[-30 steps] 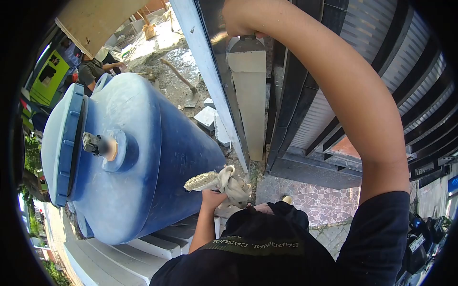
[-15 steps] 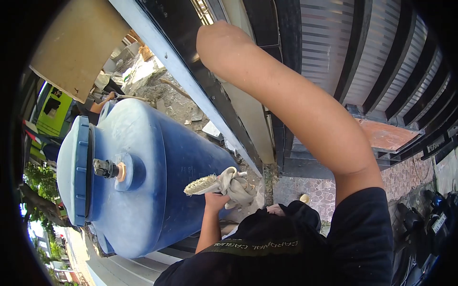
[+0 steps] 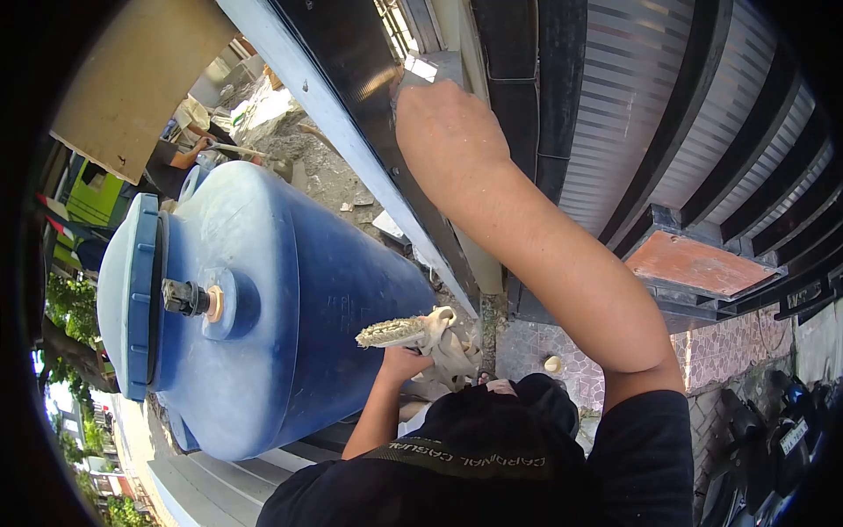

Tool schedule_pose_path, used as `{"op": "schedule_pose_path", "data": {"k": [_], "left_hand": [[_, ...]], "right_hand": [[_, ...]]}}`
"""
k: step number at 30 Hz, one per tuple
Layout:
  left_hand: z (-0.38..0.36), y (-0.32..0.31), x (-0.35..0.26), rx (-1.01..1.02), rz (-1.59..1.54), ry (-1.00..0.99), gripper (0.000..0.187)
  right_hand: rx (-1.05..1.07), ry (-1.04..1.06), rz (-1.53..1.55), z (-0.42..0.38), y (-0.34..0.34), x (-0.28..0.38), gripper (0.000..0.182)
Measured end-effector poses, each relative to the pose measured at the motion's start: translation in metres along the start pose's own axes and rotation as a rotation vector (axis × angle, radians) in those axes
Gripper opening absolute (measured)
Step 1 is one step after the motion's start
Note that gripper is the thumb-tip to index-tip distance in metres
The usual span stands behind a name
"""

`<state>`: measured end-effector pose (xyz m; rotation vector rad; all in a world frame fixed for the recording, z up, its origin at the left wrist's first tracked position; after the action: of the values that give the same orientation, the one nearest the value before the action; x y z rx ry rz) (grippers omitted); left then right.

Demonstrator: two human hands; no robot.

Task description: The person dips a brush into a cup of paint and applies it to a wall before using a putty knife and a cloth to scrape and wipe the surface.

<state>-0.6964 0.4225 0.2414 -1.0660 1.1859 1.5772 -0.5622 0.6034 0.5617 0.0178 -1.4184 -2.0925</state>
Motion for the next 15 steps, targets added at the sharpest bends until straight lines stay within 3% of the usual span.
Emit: {"op": "schedule_pose_path", "data": {"k": [3,5,8,11,15], "left_hand": [[0.002,-0.006,0.001,0.088,0.034,0.006,0.063],[0.002,-0.005,-0.01,0.115,0.16,-0.103,0.064],[0.001,-0.005,-0.026,0.098,-0.03,0.024,0.061],[-0.003,-0.001,-0.015,0.111,0.104,0.001,0.061],[-0.006,-0.004,-0.005,0.134,-0.008,0.11,0.057]], "right_hand": [[-0.016,-0.014,0.006,0.006,-0.008,-0.002,0.011],[-0.032,-0.026,0.025,0.007,-0.012,-0.004,0.011],[-0.017,-0.044,-0.004,0.008,-0.006,-0.004,0.01],[-0.043,-0.098,0.02,0.014,0.014,0.0,0.012],[-0.027,-0.065,-0.002,0.051,0.014,0.003,0.018]]}}
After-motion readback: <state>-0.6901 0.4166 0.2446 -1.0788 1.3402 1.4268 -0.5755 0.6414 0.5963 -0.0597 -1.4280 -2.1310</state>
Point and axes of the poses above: each hand's wrist, its own z-axis towards the middle knuckle, its own y-axis out of the back of the hand, x = y × z, the point moved 3 cm from there along z, towards the middle knuckle, and after that the axes turned 6 degrees about -y, right-handed, at the moved point
